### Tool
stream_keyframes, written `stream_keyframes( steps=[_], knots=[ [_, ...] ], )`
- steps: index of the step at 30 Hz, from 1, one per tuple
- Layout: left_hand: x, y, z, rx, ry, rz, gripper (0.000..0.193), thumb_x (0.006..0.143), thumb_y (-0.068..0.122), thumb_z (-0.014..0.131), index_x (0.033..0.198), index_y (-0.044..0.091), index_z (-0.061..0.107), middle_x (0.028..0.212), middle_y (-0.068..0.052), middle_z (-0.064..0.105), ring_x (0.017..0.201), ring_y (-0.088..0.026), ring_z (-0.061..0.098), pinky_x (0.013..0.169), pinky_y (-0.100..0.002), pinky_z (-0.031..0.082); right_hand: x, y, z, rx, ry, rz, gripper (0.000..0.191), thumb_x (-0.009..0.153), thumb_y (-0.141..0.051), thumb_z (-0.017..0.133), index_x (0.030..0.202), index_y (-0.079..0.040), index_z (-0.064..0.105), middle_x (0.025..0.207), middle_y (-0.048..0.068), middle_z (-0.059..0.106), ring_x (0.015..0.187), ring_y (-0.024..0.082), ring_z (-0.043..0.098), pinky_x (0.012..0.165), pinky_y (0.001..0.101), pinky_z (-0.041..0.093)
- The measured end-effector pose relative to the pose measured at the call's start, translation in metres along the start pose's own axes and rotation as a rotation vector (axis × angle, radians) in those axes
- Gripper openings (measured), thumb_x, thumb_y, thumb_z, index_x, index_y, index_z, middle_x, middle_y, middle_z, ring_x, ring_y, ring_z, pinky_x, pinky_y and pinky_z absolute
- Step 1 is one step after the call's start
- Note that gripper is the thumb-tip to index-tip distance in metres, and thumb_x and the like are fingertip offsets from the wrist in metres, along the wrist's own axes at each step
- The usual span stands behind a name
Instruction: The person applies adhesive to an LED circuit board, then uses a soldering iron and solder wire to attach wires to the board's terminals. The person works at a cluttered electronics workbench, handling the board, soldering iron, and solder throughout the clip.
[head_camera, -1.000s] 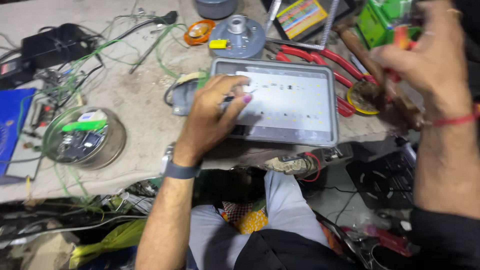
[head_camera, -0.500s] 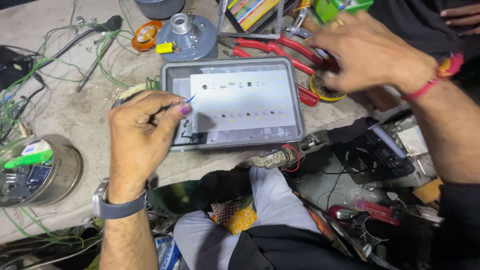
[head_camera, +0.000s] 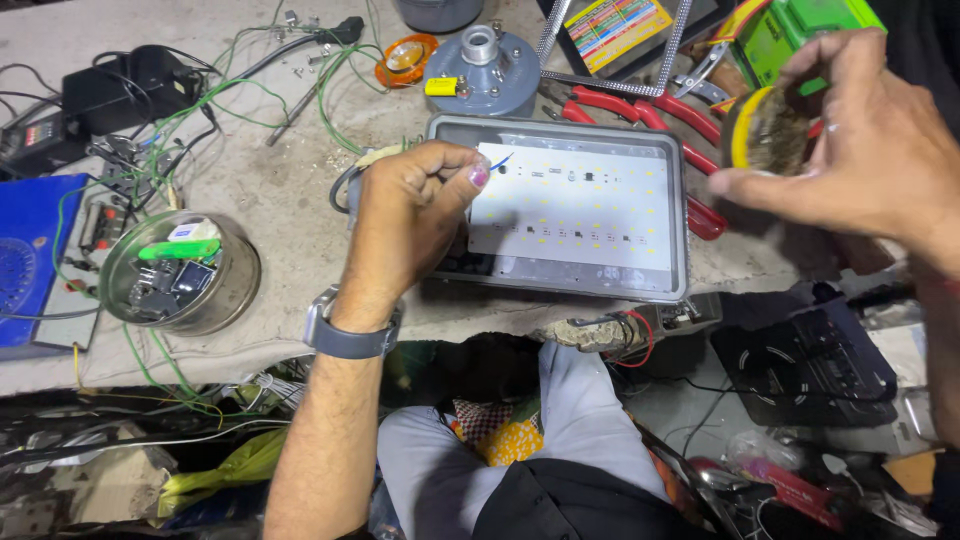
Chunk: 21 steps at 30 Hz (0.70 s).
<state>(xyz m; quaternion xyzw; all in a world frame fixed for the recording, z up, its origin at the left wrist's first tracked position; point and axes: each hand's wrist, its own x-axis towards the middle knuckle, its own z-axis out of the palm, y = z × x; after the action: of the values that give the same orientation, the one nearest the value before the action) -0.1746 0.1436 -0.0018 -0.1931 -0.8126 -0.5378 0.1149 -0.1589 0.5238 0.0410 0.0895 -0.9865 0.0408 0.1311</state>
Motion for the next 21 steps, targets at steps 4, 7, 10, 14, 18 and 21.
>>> stream_keyframes(
  steps=[4, 7, 10, 14, 18, 21],
  knots=[
    [0.006, 0.001, 0.006, 0.055, 0.059, 0.188, 0.016, 0.099, 0.016, 0.077, 0.103, 0.001, 0.076, 0.086, -0.008, 0.07, 0.072, -0.01, 0.062, 0.064, -0.027, 0.049, 0.01, -0.061, 0.02, 0.423, 0.213, -0.283, 0.097, 0.067, -0.032, 0.098, 0.135, 0.004, 0.039, 0.118, 0.022, 0.063, 0.105, 0.032, 0.07, 0.091, 0.04, 0.057],
    [0.004, 0.002, 0.008, 0.045, 0.089, 0.276, 0.015, 0.096, 0.015, 0.077, 0.101, 0.001, 0.075, 0.093, -0.009, 0.074, 0.079, -0.013, 0.07, 0.07, -0.029, 0.055, 0.023, -0.101, 0.036, 0.425, 0.299, -0.338, 0.1, 0.066, -0.031, 0.102, 0.135, 0.004, 0.039, 0.117, 0.023, 0.064, 0.107, 0.035, 0.069, 0.093, 0.0416, 0.056],
    [0.0, 0.004, 0.009, 0.046, 0.103, 0.114, 0.014, 0.092, 0.015, 0.077, 0.096, 0.002, 0.075, 0.089, -0.009, 0.075, 0.069, -0.018, 0.068, 0.063, -0.031, 0.053, 0.032, -0.127, 0.046, 0.517, 0.303, -0.4, 0.102, 0.066, -0.029, 0.102, 0.138, 0.005, 0.038, 0.121, 0.023, 0.066, 0.112, 0.034, 0.07, 0.095, 0.0405, 0.057],
    [0.0, 0.003, 0.01, 0.135, 0.178, 0.301, 0.011, 0.09, 0.011, 0.077, 0.093, 0.001, 0.074, 0.089, -0.013, 0.074, 0.076, -0.026, 0.072, 0.069, -0.035, 0.055, 0.036, -0.145, 0.052, 0.599, 0.313, -0.474, 0.103, 0.068, -0.022, 0.101, 0.141, 0.007, 0.035, 0.123, 0.022, 0.066, 0.114, 0.032, 0.07, 0.097, 0.039, 0.058],
    [0.002, 0.003, 0.013, 0.144, 0.216, 0.293, 0.011, 0.088, 0.014, 0.076, 0.09, 0.004, 0.073, 0.089, -0.013, 0.074, 0.079, -0.029, 0.074, 0.071, -0.039, 0.058, 0.035, -0.15, 0.054, 0.592, 0.297, -0.5, 0.101, 0.066, -0.018, 0.1, 0.14, 0.007, 0.035, 0.124, 0.023, 0.066, 0.115, 0.033, 0.07, 0.097, 0.0396, 0.058],
    [0.002, 0.003, 0.017, 0.169, 0.229, 0.23, 0.012, 0.086, 0.016, 0.077, 0.087, 0.005, 0.073, 0.087, -0.013, 0.075, 0.077, -0.029, 0.074, 0.07, -0.04, 0.057, 0.035, -0.149, 0.053, 0.591, 0.291, -0.488, 0.098, 0.069, -0.017, 0.099, 0.14, 0.006, 0.036, 0.124, 0.022, 0.066, 0.115, 0.033, 0.071, 0.095, 0.0384, 0.059]
  ],
)
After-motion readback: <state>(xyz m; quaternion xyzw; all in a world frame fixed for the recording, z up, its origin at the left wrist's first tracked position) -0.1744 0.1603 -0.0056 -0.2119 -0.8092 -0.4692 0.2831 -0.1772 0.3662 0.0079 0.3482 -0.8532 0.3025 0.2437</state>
